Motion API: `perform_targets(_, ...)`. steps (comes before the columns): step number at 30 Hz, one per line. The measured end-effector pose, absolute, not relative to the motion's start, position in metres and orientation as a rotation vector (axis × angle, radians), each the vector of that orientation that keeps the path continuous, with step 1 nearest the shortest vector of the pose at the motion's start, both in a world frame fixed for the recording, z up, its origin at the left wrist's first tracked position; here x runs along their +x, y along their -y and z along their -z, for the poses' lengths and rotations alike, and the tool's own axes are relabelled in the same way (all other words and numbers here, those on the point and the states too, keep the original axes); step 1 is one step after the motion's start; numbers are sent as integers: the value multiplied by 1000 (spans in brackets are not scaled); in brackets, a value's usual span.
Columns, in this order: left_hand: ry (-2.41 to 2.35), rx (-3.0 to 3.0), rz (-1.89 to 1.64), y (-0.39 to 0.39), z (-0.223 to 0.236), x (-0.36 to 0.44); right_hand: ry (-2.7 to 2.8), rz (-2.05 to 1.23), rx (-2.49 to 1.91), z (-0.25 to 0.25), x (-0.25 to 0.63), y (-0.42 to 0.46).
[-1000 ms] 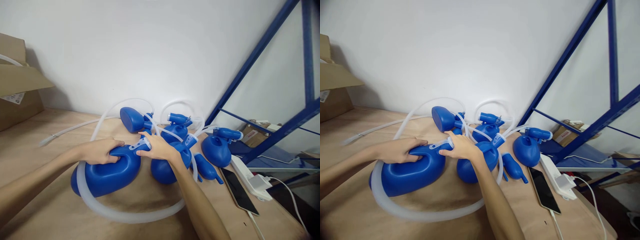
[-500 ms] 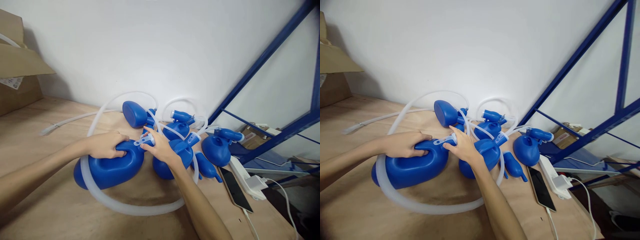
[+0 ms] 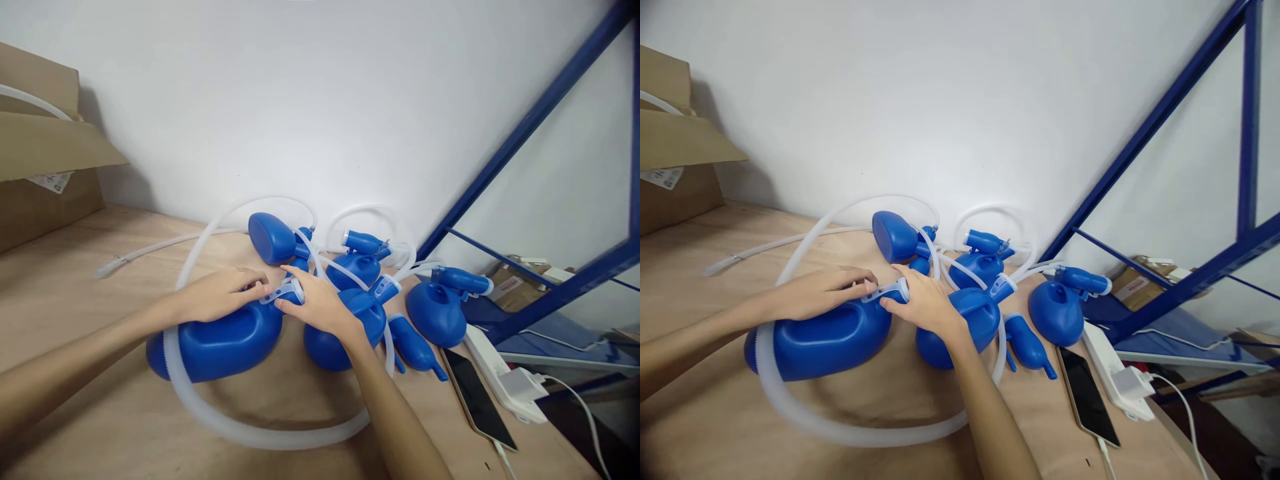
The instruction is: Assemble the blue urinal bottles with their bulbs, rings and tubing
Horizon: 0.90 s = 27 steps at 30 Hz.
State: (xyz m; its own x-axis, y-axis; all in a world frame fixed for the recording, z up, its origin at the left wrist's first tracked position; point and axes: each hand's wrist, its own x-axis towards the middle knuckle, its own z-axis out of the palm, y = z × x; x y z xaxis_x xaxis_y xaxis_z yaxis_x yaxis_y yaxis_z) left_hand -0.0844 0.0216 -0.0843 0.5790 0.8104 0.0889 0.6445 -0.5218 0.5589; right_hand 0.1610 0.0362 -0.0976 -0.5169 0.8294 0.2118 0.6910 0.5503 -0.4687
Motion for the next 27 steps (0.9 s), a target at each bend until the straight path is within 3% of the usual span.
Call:
perform_targets(12, -1035, 2411, -454, -33, 94, -89, 2471, -17, -1140, 93, 139, -18)
perform_targets(27, -1246, 2446, -357, -24, 93, -77, 2410, -217, -1123, 95, 139, -22)
